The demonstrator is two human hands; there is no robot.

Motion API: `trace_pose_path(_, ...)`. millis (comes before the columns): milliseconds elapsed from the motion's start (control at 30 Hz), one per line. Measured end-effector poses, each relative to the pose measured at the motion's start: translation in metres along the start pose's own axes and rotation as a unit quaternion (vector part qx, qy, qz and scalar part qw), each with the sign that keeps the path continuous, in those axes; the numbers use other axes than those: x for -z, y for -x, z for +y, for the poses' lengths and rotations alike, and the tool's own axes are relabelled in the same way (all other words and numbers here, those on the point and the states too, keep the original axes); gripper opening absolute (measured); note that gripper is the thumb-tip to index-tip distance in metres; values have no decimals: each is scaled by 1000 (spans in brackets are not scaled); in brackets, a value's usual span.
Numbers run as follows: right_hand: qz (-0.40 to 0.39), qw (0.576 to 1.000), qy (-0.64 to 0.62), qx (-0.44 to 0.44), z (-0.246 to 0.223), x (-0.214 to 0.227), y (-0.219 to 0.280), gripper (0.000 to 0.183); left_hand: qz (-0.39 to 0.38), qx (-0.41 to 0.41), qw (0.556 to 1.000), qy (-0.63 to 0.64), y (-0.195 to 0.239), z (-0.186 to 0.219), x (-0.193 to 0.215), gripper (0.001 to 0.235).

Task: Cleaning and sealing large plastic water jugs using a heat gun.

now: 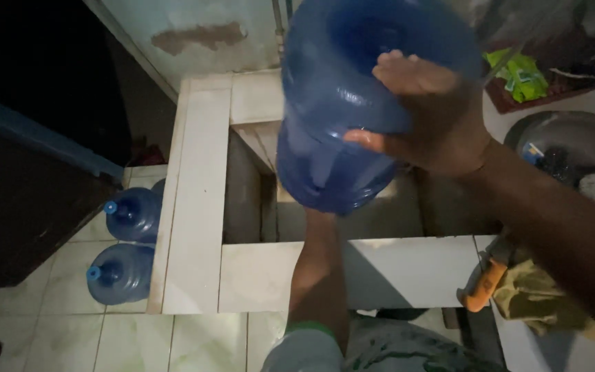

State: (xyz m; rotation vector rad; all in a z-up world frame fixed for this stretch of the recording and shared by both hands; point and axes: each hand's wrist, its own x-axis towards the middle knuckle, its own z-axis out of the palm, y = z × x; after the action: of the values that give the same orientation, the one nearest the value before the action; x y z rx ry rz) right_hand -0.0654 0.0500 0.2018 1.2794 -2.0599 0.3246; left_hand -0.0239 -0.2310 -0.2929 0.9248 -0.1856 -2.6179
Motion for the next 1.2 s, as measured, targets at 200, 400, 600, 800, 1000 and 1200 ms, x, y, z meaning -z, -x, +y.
trace_pose_path(200,-30,999,32,8,6,21,-12,70,19,-17,1000,8,21,0,-23,38)
trace_pose_path(400,45,996,1,79,-3,-1,12,75,27,-28,999,7,10,-2,-43,33)
trace_pose_path(600,122,967,-217,53,38,12,52,54,33,-41,999,10,-12,2,-67,29)
trace_pose_path(800,105,830,-202,-509,130,-181,356,50,39,-47,998,7,-24,-10,-109,25)
trace_pose_path(1000,-23,478,-331,-813,40,-189,324,91,-81,-258,953,-139,104,-35,-248,26)
trace_pose_path(1200,21,466,-566,-680,16,-153,254,103,-259,-438,723,-468,118,-168,-266,45)
